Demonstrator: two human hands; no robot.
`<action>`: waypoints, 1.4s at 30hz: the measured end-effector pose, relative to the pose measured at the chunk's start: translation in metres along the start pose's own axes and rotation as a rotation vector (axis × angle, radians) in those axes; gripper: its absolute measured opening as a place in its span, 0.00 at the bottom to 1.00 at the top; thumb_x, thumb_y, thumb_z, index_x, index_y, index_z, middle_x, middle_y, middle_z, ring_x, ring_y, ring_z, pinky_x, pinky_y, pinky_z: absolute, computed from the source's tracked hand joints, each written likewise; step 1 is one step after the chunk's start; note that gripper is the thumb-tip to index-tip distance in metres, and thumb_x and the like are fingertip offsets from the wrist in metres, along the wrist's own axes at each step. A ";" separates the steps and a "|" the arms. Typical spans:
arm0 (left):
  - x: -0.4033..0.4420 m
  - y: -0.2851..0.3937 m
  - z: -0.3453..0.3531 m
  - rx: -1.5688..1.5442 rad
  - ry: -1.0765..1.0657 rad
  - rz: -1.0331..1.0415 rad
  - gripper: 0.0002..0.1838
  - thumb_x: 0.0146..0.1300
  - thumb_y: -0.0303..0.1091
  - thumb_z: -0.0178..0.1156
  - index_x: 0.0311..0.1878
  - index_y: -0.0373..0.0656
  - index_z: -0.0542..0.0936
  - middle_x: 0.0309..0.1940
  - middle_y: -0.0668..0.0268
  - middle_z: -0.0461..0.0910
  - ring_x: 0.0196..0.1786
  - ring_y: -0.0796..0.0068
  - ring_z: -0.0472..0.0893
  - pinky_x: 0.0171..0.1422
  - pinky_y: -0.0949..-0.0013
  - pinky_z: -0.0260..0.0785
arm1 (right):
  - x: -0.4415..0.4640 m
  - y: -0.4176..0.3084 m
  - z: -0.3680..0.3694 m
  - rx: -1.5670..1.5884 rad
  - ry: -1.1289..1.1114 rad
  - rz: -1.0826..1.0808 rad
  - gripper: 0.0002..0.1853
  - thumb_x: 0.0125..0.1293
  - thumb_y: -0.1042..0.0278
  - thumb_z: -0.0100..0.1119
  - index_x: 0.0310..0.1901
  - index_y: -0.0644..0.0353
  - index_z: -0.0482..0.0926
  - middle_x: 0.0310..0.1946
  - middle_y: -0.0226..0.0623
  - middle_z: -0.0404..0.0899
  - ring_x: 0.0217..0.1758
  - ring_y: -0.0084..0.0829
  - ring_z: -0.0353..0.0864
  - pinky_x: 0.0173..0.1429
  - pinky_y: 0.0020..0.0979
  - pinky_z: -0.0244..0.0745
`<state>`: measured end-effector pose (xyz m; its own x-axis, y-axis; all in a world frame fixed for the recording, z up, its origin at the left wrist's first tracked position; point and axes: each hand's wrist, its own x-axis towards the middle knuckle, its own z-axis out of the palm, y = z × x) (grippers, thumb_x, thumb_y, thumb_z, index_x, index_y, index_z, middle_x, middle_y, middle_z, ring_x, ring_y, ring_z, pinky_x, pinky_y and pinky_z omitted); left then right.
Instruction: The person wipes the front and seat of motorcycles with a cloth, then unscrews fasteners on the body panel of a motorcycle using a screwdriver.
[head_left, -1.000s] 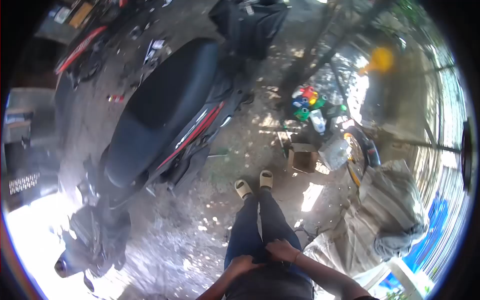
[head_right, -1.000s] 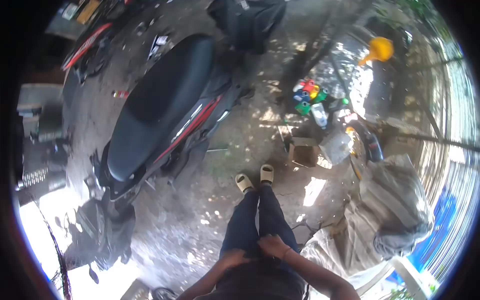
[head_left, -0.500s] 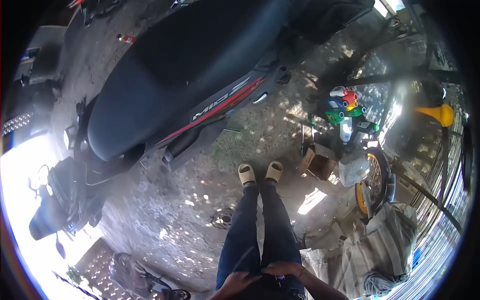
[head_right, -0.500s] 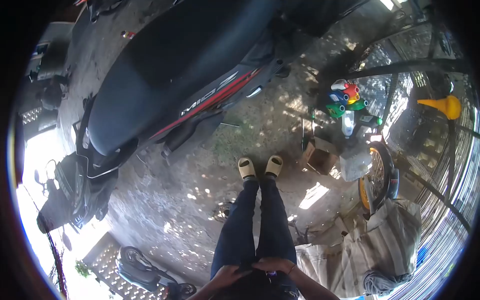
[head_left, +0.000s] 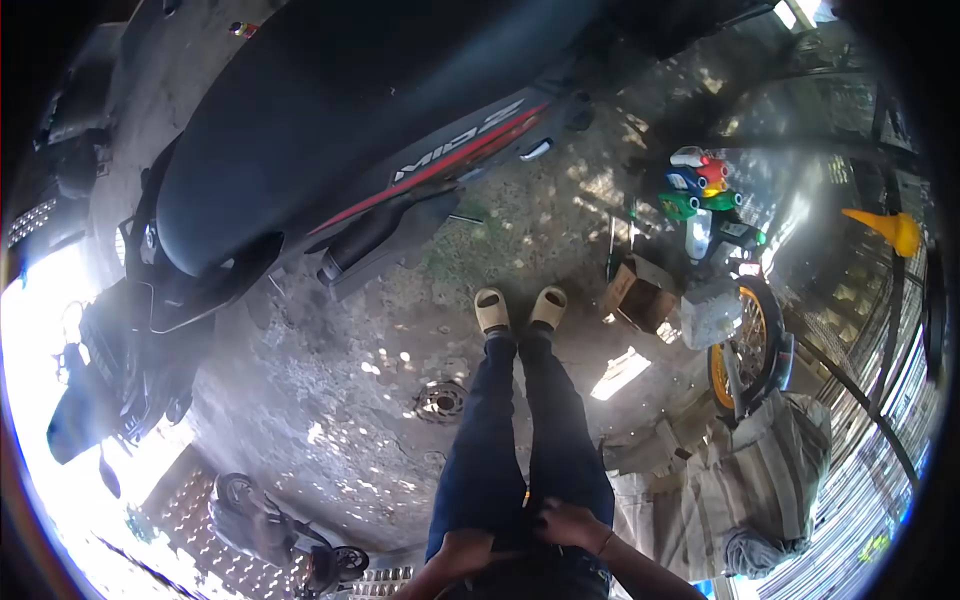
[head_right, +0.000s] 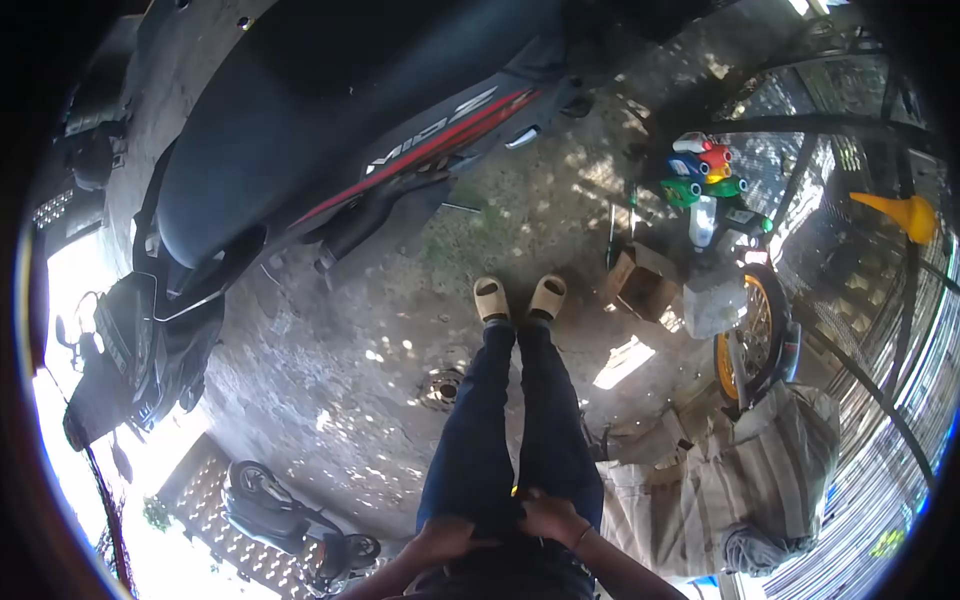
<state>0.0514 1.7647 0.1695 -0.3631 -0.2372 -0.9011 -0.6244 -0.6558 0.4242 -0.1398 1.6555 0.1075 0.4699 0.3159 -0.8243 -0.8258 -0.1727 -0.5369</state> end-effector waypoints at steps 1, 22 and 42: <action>0.007 -0.008 0.011 0.018 -0.029 0.027 0.38 0.50 0.70 0.52 0.27 0.36 0.79 0.22 0.52 0.78 0.28 0.53 0.80 0.34 0.57 0.72 | -0.012 -0.014 -0.003 -0.072 -0.001 0.103 0.16 0.59 0.58 0.53 0.43 0.62 0.77 0.48 0.46 0.72 0.47 0.43 0.75 0.49 0.39 0.73; 0.005 -0.057 0.041 -0.434 0.143 0.146 0.29 0.53 0.61 0.58 0.35 0.40 0.81 0.34 0.49 0.80 0.42 0.51 0.79 0.46 0.58 0.70 | -0.003 -0.056 0.025 0.066 0.004 0.127 0.30 0.60 0.37 0.44 0.38 0.60 0.80 0.36 0.48 0.80 0.43 0.45 0.80 0.47 0.42 0.73; -0.019 -0.066 0.015 -0.523 0.199 0.264 0.19 0.58 0.47 0.60 0.46 0.42 0.77 0.33 0.50 0.79 0.37 0.56 0.81 0.39 0.62 0.70 | 0.013 -0.033 0.053 0.174 -0.019 -0.278 0.21 0.67 0.53 0.43 0.61 0.38 0.66 0.32 0.51 0.78 0.33 0.44 0.81 0.34 0.38 0.74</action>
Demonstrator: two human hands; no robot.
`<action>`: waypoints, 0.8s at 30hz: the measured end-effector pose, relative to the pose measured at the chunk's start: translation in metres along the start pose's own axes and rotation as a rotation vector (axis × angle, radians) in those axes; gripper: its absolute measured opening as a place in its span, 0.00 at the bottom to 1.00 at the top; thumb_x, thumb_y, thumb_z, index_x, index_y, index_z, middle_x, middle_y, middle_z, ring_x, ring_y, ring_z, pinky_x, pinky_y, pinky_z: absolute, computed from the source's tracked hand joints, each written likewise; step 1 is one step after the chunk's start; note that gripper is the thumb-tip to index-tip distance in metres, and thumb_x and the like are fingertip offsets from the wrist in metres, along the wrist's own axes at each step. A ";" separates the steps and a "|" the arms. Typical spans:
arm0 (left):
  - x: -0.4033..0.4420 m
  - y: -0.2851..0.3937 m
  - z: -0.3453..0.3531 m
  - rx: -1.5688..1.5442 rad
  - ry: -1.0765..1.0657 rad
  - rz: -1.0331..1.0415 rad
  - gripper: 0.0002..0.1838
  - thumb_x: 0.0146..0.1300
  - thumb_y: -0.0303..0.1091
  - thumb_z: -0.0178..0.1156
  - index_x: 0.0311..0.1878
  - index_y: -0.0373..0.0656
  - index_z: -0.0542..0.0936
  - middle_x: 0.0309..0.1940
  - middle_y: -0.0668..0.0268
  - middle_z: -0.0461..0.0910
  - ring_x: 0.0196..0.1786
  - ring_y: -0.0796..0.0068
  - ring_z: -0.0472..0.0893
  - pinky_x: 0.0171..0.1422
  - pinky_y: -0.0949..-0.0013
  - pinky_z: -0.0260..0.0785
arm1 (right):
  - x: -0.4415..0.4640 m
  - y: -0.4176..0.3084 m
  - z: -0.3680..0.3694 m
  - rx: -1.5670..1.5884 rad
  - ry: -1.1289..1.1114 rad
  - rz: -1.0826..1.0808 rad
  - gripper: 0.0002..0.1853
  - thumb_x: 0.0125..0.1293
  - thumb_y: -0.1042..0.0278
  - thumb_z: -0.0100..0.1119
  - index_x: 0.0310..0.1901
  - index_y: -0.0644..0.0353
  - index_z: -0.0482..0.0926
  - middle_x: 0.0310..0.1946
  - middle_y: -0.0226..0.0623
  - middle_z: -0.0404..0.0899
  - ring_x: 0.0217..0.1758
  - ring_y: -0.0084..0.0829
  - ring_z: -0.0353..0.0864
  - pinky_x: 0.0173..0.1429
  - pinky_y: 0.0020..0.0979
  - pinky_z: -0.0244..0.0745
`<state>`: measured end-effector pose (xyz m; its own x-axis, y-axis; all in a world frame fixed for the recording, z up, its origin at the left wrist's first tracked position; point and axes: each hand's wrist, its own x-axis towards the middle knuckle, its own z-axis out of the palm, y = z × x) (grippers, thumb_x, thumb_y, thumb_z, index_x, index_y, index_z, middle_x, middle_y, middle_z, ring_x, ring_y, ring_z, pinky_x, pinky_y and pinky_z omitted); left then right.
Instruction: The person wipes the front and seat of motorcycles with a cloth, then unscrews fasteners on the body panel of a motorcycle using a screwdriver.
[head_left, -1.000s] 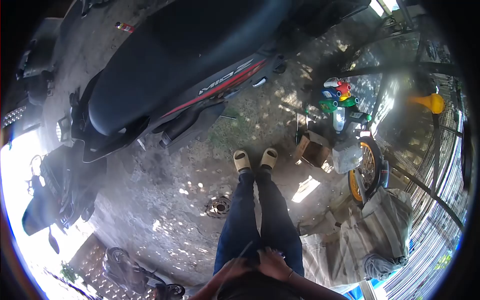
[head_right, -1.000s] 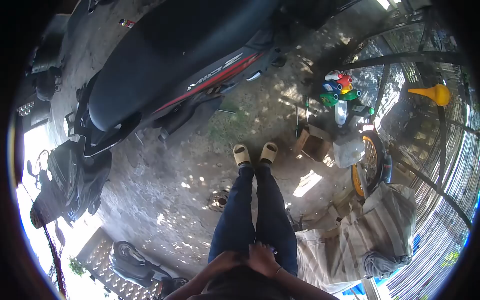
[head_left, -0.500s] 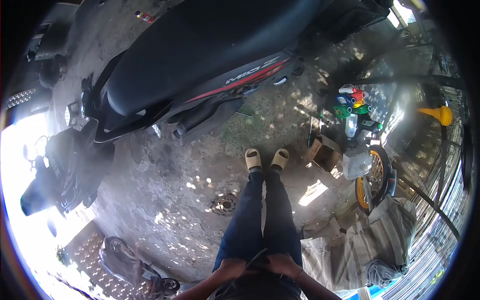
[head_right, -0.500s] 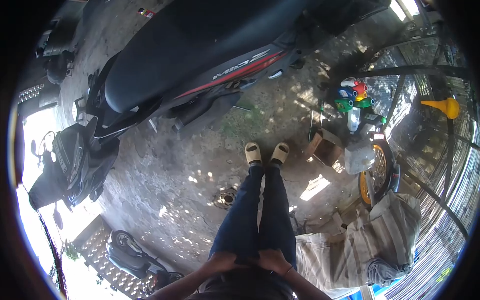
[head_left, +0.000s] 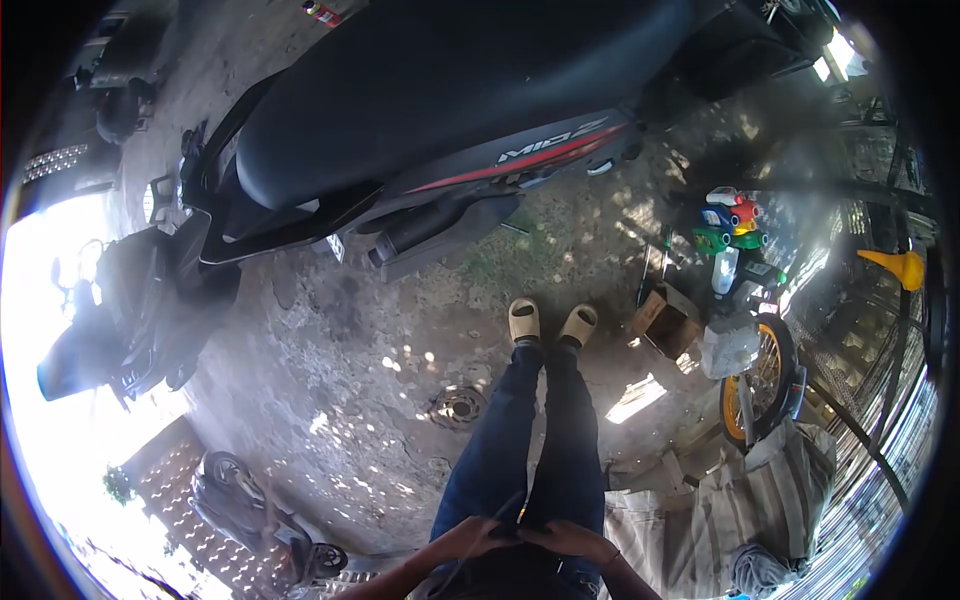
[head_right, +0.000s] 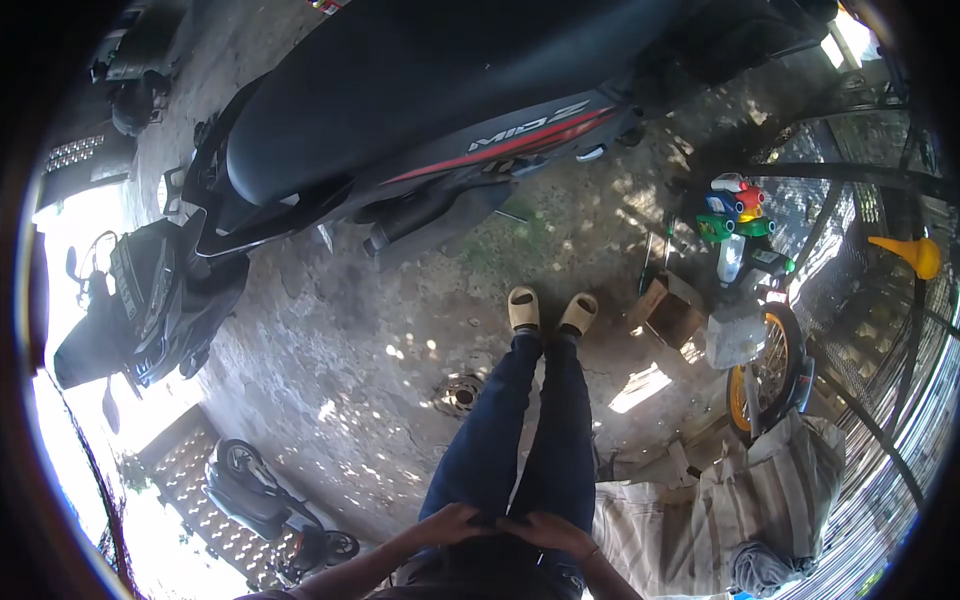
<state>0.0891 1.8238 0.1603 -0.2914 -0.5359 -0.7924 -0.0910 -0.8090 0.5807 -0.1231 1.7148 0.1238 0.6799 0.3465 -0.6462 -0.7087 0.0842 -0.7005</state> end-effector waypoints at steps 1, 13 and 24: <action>-0.001 0.001 0.000 0.007 0.021 0.019 0.20 0.58 0.48 0.60 0.44 0.41 0.78 0.33 0.50 0.79 0.38 0.56 0.81 0.39 0.62 0.70 | 0.000 -0.002 0.000 -0.032 -0.018 -0.011 0.20 0.67 0.54 0.43 0.62 0.36 0.66 0.32 0.50 0.78 0.33 0.45 0.81 0.34 0.38 0.74; -0.020 -0.008 0.004 0.183 -0.222 -0.334 0.26 0.58 0.58 0.55 0.40 0.40 0.80 0.34 0.48 0.79 0.43 0.54 0.79 0.45 0.59 0.70 | 0.013 -0.024 0.000 -0.062 -0.140 0.407 0.30 0.62 0.31 0.39 0.43 0.46 0.81 0.34 0.47 0.80 0.43 0.45 0.79 0.47 0.39 0.72; -0.018 -0.018 0.018 -0.019 0.102 0.013 0.21 0.62 0.46 0.54 0.54 0.44 0.73 0.41 0.51 0.78 0.51 0.54 0.76 0.53 0.61 0.67 | 0.004 0.012 0.019 -0.048 -0.038 -0.164 0.23 0.70 0.62 0.34 0.66 0.35 0.57 0.28 0.47 0.75 0.26 0.44 0.78 0.33 0.40 0.73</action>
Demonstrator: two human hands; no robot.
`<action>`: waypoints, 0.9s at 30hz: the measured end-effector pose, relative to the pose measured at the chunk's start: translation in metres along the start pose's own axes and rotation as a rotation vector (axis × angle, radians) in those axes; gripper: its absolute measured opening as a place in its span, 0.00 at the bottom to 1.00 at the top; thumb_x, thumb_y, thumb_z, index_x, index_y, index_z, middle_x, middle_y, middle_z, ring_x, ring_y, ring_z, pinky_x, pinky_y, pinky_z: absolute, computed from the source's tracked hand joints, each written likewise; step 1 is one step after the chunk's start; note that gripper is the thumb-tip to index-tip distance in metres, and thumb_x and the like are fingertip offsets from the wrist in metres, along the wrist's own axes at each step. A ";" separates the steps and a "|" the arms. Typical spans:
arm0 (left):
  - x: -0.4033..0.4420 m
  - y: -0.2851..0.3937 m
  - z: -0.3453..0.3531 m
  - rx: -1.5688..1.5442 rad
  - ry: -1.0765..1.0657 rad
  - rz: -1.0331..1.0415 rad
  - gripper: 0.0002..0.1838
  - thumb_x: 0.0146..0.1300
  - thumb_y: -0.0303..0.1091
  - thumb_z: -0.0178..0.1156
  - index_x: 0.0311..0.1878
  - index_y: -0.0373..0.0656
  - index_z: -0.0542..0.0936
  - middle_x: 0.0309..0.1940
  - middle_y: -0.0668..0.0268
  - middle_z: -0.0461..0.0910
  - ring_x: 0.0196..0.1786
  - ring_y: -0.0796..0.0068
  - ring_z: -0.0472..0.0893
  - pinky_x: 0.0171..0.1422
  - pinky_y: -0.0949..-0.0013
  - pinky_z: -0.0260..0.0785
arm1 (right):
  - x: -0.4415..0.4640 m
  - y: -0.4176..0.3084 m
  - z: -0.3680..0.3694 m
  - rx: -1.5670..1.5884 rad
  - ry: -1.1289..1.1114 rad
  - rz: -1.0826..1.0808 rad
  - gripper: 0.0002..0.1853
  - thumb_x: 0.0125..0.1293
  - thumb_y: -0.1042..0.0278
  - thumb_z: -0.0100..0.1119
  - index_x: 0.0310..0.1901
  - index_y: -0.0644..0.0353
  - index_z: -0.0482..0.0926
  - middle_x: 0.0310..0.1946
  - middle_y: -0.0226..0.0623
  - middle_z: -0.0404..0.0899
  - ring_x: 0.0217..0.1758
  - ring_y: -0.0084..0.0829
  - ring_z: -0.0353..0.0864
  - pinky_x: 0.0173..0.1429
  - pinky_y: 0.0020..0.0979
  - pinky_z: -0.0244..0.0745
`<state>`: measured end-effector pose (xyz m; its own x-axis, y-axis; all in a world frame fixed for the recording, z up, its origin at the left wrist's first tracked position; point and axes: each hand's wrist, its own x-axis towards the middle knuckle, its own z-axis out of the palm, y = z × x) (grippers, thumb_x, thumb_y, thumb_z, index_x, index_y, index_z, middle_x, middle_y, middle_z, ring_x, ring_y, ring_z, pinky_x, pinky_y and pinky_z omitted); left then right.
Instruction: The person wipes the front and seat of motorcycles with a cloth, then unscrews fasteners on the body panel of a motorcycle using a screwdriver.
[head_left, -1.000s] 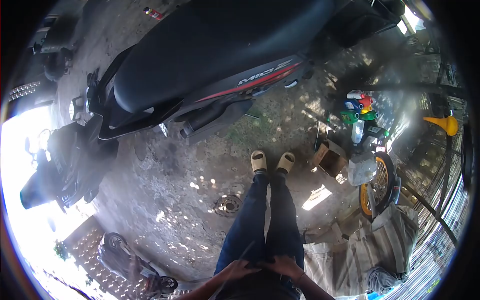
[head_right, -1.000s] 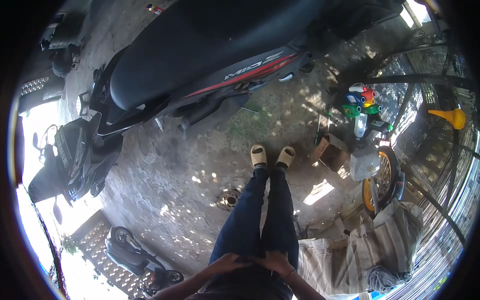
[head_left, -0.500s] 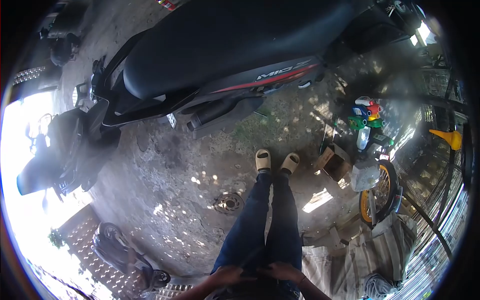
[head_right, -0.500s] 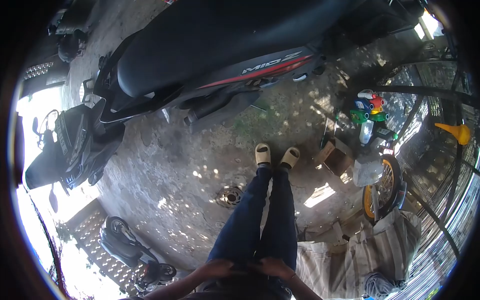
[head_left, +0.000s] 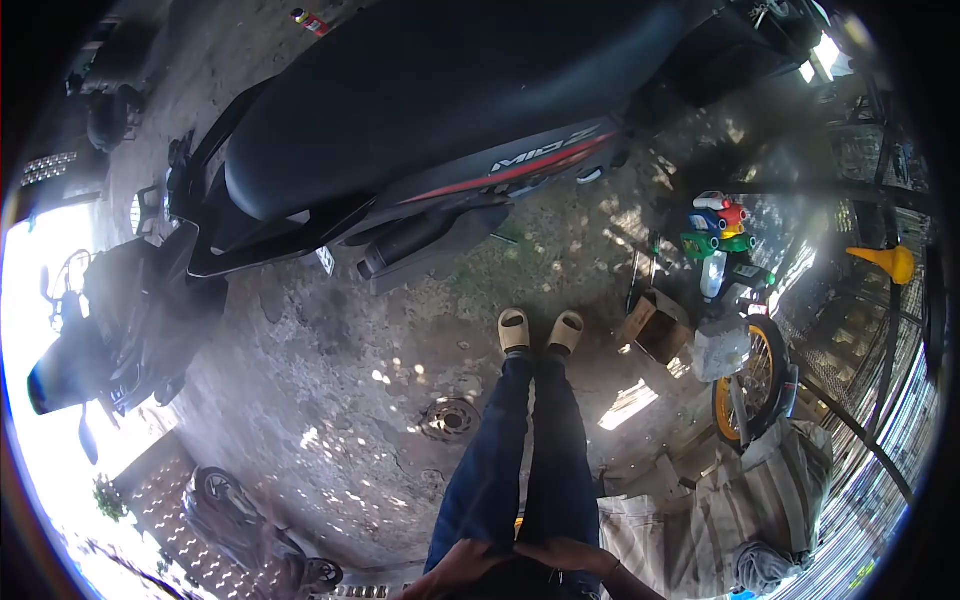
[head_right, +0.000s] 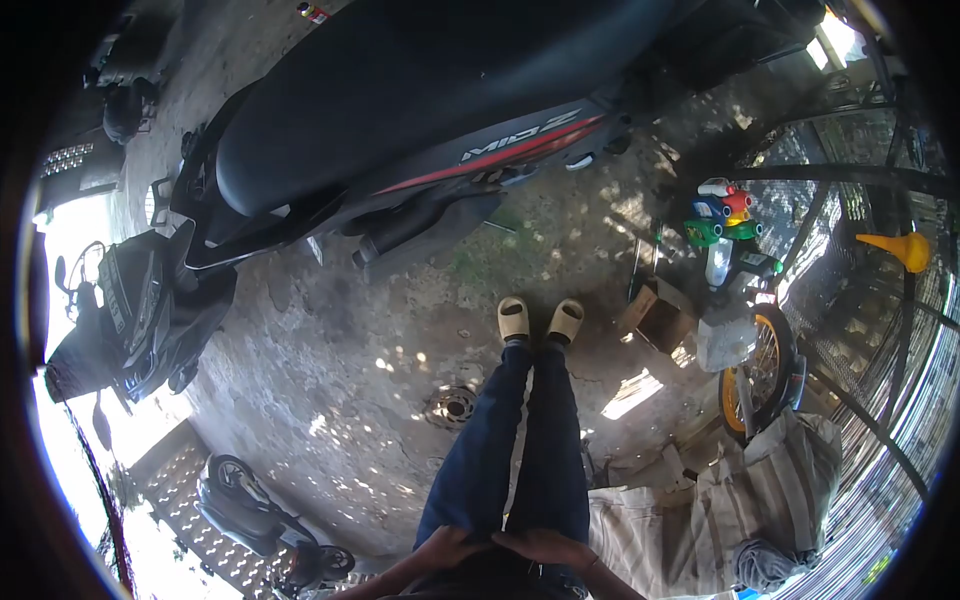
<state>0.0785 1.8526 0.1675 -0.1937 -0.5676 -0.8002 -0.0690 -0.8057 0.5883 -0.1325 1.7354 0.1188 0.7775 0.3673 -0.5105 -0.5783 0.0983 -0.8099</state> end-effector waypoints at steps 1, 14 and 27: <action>0.003 0.003 -0.001 -0.023 -0.011 0.003 0.22 0.62 0.47 0.53 0.54 0.45 0.73 0.41 0.51 0.79 0.50 0.53 0.76 0.53 0.61 0.68 | -0.002 0.008 0.003 -0.053 -0.077 0.012 0.23 0.70 0.63 0.34 0.66 0.36 0.57 0.29 0.47 0.76 0.26 0.43 0.78 0.32 0.39 0.73; 0.040 0.044 0.007 0.671 0.103 0.136 0.24 0.61 0.53 0.50 0.50 0.42 0.74 0.46 0.56 0.77 0.49 0.50 0.77 0.51 0.53 0.70 | -0.019 -0.039 -0.038 -0.415 0.371 0.428 0.18 0.61 0.45 0.49 0.37 0.48 0.81 0.38 0.39 0.77 0.49 0.44 0.73 0.53 0.44 0.65; 0.056 0.042 0.010 0.635 -0.408 0.079 0.21 0.61 0.55 0.49 0.50 0.52 0.75 0.41 0.56 0.79 0.47 0.55 0.78 0.53 0.57 0.69 | -0.037 -0.022 -0.121 0.065 1.220 0.395 0.13 0.58 0.61 0.57 0.42 0.58 0.79 0.38 0.44 0.79 0.43 0.43 0.78 0.50 0.37 0.71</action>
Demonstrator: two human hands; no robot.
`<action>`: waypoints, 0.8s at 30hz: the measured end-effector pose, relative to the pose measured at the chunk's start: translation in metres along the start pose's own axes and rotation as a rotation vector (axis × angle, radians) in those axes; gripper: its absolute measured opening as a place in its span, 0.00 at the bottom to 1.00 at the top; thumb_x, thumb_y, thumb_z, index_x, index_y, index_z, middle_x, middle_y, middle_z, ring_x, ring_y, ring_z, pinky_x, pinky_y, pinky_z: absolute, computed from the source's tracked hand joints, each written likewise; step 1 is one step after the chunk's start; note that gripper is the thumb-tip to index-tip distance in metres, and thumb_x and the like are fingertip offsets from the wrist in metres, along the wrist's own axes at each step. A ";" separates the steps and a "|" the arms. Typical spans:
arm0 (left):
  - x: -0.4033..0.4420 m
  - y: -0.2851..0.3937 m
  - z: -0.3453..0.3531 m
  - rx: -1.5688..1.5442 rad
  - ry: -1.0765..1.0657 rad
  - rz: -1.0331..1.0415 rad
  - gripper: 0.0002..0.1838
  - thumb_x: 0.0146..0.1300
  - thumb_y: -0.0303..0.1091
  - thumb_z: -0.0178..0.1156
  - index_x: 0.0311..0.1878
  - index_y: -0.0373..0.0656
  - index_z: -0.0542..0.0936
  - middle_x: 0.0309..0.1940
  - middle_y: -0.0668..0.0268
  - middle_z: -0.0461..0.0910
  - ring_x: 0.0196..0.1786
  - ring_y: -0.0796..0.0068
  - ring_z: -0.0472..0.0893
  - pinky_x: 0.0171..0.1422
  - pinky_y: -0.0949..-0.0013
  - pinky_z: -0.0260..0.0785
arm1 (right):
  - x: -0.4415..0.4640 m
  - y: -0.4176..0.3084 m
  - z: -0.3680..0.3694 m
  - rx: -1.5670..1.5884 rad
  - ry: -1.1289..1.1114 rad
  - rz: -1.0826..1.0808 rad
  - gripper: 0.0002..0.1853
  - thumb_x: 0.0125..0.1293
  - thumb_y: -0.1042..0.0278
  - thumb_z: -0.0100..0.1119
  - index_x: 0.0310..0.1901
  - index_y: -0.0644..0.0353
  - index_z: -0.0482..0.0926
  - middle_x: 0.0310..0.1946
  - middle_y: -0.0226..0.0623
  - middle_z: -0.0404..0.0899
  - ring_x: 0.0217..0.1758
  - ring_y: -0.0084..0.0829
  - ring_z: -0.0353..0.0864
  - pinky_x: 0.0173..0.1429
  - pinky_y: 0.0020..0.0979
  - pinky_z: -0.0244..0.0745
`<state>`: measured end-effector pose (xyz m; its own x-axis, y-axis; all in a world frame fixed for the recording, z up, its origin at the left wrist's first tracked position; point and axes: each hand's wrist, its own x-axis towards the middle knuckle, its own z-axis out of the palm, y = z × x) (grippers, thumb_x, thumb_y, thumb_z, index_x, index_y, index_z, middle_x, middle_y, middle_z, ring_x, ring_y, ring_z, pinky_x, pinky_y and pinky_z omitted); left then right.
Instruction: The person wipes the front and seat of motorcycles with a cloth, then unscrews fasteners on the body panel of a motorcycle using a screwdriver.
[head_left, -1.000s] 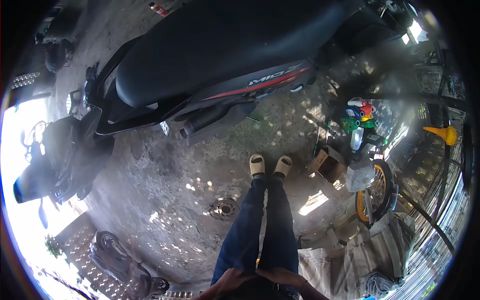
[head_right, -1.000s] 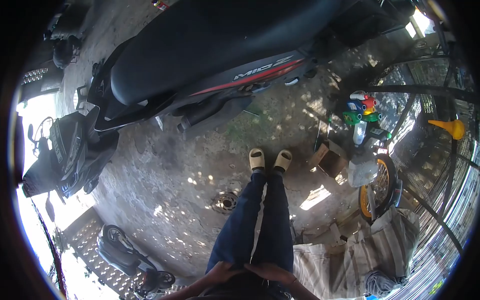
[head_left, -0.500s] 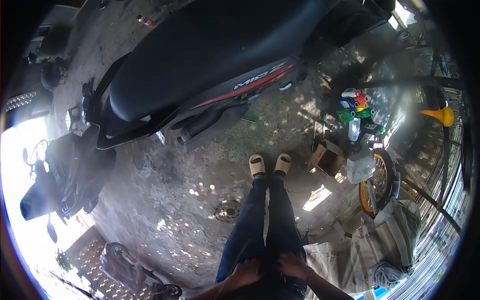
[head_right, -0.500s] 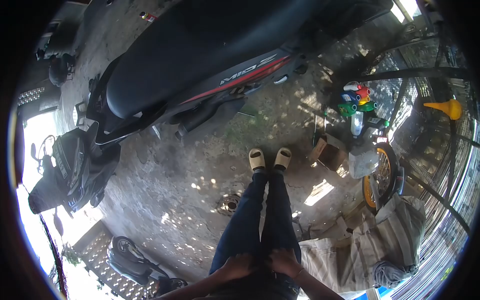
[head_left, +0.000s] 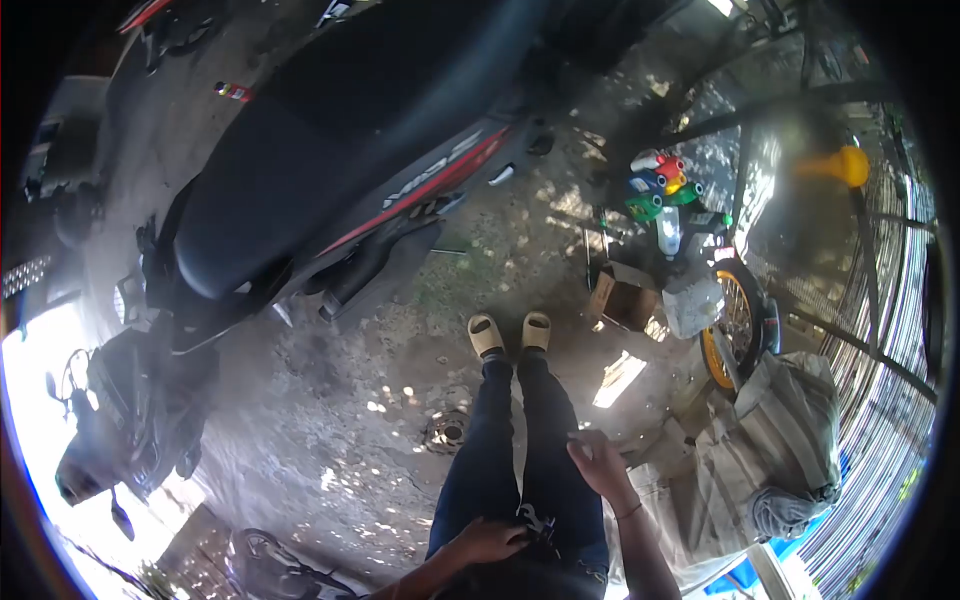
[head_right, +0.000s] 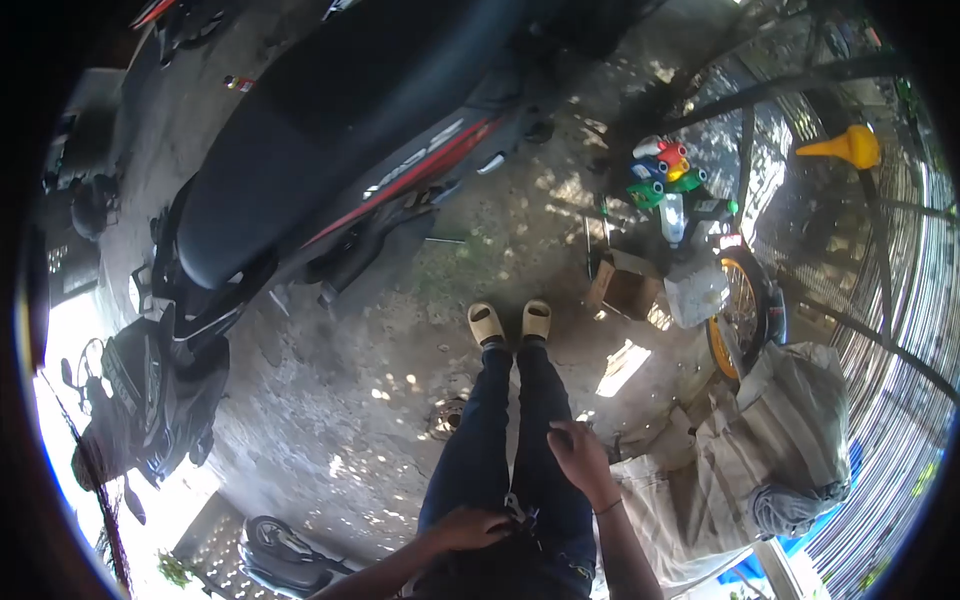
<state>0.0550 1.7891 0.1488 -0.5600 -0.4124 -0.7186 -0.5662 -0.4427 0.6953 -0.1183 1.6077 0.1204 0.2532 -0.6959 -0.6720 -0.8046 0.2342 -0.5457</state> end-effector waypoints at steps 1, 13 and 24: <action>0.010 -0.004 0.022 -0.028 0.034 -0.015 0.22 0.62 0.55 0.49 0.49 0.51 0.75 0.40 0.56 0.80 0.47 0.55 0.78 0.52 0.57 0.69 | 0.008 0.008 0.004 0.009 0.016 0.021 0.13 0.58 0.61 0.57 0.42 0.58 0.79 0.39 0.44 0.79 0.44 0.42 0.78 0.49 0.37 0.71; 0.015 -0.040 -0.234 0.320 1.317 -0.351 0.20 0.59 0.28 0.58 0.55 0.38 0.71 0.56 0.56 0.71 0.61 0.60 0.68 0.64 0.61 0.60 | 0.092 0.119 0.079 0.224 -0.137 0.271 0.17 0.62 0.58 0.54 0.47 0.60 0.77 0.40 0.43 0.80 0.45 0.38 0.80 0.49 0.33 0.72; -0.073 -0.018 -0.440 0.977 1.747 -0.645 0.22 0.67 0.39 0.47 0.62 0.42 0.67 0.61 0.56 0.66 0.65 0.61 0.64 0.67 0.59 0.55 | 0.183 0.211 0.111 0.362 0.017 0.220 0.15 0.61 0.59 0.54 0.42 0.62 0.78 0.36 0.49 0.80 0.40 0.43 0.80 0.43 0.35 0.73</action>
<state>0.3727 1.4767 0.1822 0.4848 -0.8068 0.3378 -0.7855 -0.5715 -0.2375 -0.1822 1.6045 -0.1735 0.0853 -0.6126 -0.7858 -0.5969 0.6000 -0.5326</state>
